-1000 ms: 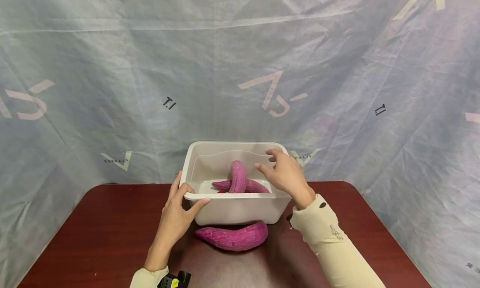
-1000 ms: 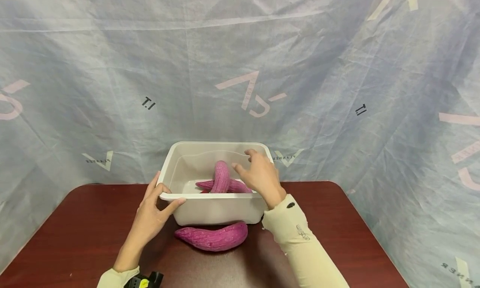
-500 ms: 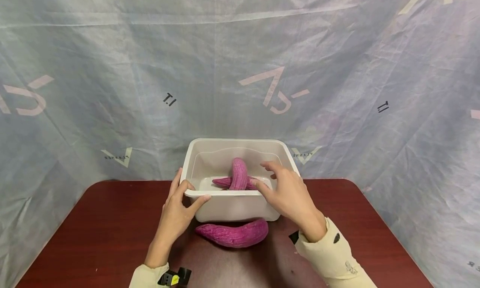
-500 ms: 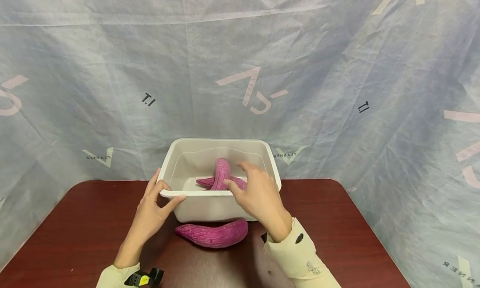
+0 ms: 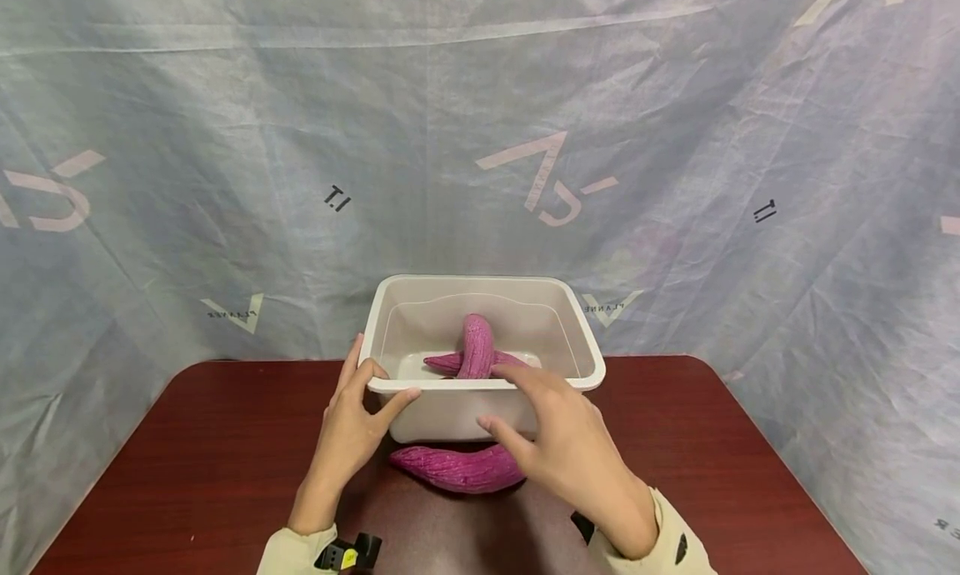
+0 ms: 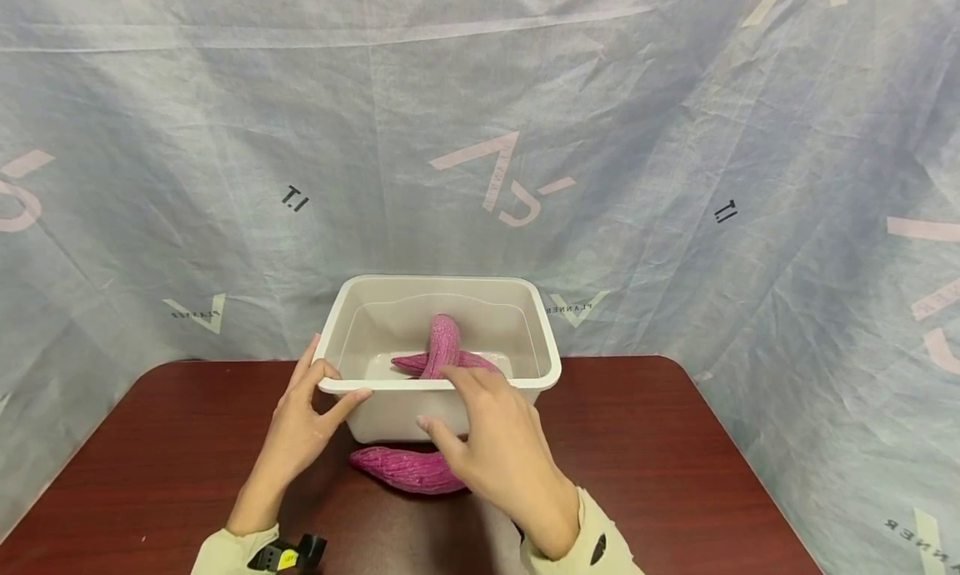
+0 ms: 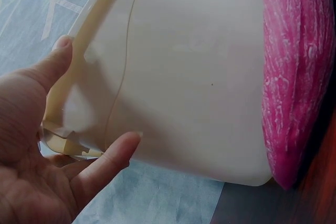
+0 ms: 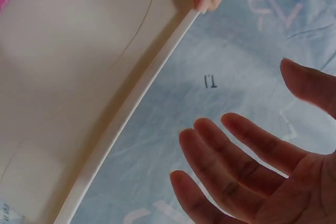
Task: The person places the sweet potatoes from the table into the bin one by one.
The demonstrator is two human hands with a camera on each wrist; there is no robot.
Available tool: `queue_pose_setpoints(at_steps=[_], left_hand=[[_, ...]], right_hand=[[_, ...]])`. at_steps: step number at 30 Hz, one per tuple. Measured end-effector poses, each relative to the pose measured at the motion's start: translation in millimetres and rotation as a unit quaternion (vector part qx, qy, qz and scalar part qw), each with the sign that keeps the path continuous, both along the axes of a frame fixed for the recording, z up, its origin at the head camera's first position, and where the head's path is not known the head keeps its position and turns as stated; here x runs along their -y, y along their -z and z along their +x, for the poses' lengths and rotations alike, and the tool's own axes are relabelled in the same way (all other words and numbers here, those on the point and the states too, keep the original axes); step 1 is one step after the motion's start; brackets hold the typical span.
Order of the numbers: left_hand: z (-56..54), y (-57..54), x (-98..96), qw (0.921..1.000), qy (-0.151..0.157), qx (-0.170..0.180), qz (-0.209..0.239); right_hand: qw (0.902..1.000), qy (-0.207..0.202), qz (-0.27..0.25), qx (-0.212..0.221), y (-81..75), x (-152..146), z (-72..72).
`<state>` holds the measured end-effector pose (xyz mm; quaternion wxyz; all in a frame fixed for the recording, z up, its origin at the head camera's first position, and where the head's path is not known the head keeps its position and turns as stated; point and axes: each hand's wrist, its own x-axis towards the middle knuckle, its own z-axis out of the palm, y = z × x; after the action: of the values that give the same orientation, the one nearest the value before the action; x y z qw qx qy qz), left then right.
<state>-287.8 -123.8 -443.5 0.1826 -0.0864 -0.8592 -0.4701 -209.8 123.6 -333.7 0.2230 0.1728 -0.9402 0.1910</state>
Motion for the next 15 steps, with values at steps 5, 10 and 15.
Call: queue_pose_setpoints(at_steps=[5, 10, 15], left_hand=[[-0.1, 0.9, -0.4, 1.0, 0.001, -0.003, 0.001], [-0.5, 0.8, -0.4, 1.0, 0.002, -0.002, 0.001], [-0.1, 0.7, -0.3, 1.0, 0.001, 0.004, 0.001]], right_hand=[[0.9997, -0.018, 0.009, -0.015, 10.4, 2, 10.8], [0.9996, -0.024, 0.015, 0.009, 23.6, 5, 14.4], [0.9993, -0.025, 0.015, 0.022, 43.6, 7, 11.0]])
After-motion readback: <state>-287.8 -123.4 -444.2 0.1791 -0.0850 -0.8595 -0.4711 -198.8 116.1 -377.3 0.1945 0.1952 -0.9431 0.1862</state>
